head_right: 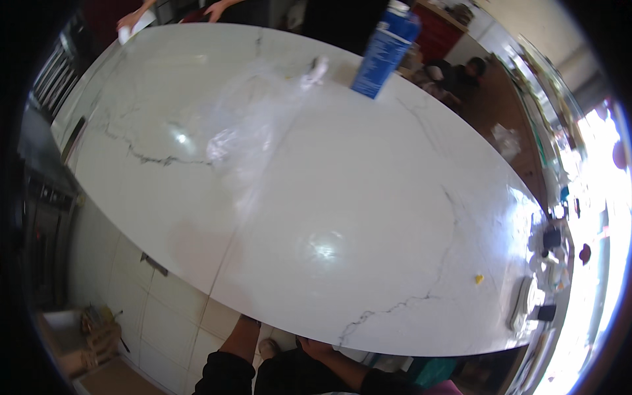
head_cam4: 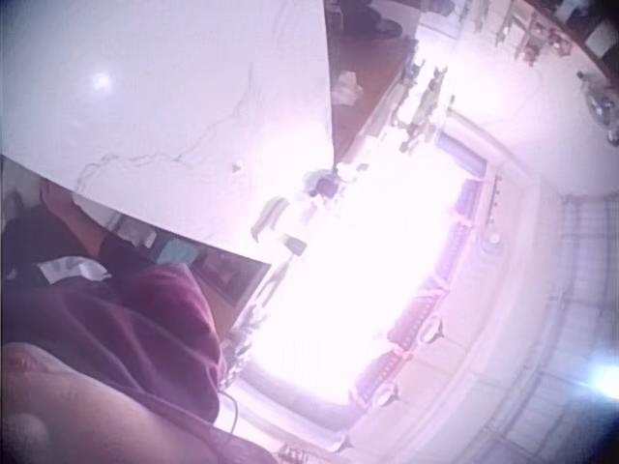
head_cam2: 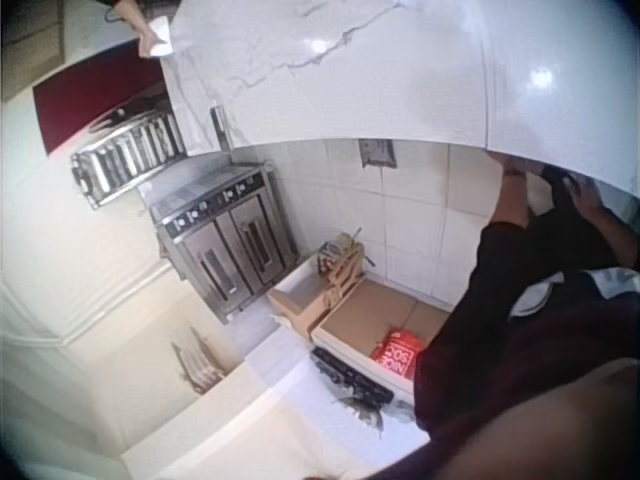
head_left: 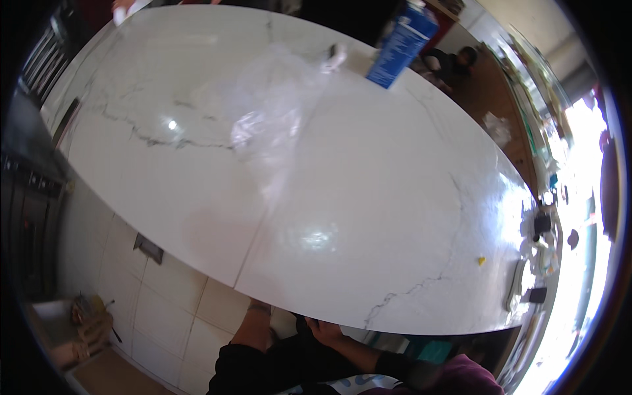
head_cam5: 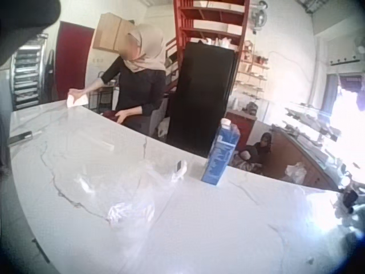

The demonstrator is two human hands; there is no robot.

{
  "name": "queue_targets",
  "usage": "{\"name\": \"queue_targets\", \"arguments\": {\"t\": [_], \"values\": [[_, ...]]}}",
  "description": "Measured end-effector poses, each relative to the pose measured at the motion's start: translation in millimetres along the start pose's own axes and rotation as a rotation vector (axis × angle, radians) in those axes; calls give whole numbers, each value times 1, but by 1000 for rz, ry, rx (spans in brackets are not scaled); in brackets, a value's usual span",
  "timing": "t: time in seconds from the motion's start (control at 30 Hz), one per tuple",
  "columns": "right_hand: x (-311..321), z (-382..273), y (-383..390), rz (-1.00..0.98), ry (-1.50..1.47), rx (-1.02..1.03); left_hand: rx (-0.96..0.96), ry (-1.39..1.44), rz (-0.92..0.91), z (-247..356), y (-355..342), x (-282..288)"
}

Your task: The person shapes dough pieces by hand, weighs them using a digital kitchen scale, rolls them into uniform rounds, and then places the individual round dough portions neatly onto a baking tray.

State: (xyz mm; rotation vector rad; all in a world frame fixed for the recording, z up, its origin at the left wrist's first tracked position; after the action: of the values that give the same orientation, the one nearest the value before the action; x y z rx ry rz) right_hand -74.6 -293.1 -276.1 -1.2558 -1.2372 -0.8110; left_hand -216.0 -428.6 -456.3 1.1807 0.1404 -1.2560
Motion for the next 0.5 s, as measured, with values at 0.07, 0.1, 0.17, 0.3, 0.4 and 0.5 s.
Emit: {"name": "queue_targets", "arguments": {"t": [0.07, 0.1, 0.17, 0.3, 0.4, 0.5], "values": [[-7, 17, 3, -134, -201, -176, 48, -33, -60, -3, -6, -4], [-12, 24, 5, -195, -308, -258, 63, -53, -77, -2, -9, -6], [-9, 32, 10, -190, -365, -344, 88, -97, -114, 1, -16, -11], [1, 37, 24, -110, -627, -545, 111, -199, -169, 10, -23, -15], [11, 36, 33, -83, -773, -581, 133, -277, -213, 20, -26, -19], [18, 32, 58, -92, -785, -659, 162, -328, -273, 22, -26, -28]]}}
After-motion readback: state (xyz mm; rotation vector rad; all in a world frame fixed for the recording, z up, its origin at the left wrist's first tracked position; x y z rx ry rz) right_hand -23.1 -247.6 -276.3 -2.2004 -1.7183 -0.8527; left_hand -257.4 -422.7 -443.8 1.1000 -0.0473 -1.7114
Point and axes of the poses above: each hand's wrist, its own y-axis away from the middle knuckle, its own x-axis out of the back of the hand, z = x × y, the point moved 9 cm from there along -y, towards the middle knuckle, and after that the axes turned 5 degrees about -z, right-handed, at the moved point
